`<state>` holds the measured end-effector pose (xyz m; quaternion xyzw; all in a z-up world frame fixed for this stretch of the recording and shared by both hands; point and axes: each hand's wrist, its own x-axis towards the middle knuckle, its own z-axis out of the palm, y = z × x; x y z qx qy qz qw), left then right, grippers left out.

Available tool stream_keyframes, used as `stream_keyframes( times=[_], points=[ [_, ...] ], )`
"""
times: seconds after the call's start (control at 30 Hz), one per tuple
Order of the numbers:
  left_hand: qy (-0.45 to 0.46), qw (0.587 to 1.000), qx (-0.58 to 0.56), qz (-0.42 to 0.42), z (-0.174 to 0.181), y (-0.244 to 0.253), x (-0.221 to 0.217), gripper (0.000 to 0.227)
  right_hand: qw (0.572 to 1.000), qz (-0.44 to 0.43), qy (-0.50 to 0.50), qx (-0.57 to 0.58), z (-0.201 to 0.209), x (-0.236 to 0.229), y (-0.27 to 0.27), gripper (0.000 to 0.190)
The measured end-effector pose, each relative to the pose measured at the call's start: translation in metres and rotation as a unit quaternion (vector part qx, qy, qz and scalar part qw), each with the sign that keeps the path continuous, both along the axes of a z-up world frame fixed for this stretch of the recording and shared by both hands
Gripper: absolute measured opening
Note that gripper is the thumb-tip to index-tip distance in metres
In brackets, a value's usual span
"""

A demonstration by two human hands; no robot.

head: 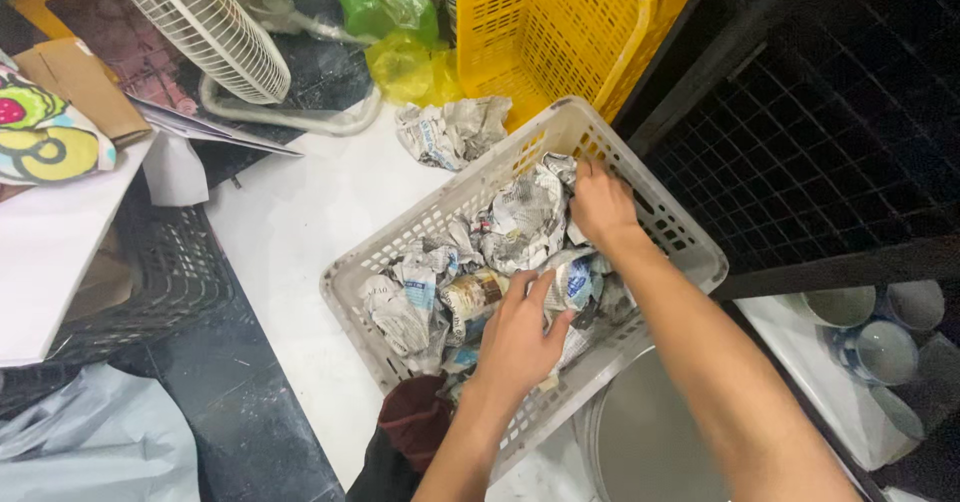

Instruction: The person unwraps newspaper-wrapped ceramic items from a basket, rinses them in a bucket of water, and places them on a shelf. The items include small bowls and cups.

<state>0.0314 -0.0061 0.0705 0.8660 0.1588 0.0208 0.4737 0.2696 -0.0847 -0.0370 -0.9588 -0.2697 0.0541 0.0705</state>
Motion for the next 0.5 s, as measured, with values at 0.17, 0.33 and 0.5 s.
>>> stream_keyframes(
  times=[0.17, 0.33, 0.5],
  points=[
    [-0.022, 1.0, -0.01, 0.014, 0.0, -0.001, 0.006, 0.054, 0.994, 0.048, -0.073, 0.064, 0.007, -0.003, -0.006, 0.049],
    [-0.023, 0.996, -0.064, 0.061, -0.004, -0.004, 0.006, 0.064, 0.977, 0.062, -0.12, 0.165, 0.064, -0.025, -0.027, 0.05],
    [-0.081, 0.974, -0.173, 0.123, -0.011, -0.016, 0.012, 0.078, 0.932, -0.07, 0.057, 0.35, 0.103, -0.063, -0.065, 0.037]
  ],
)
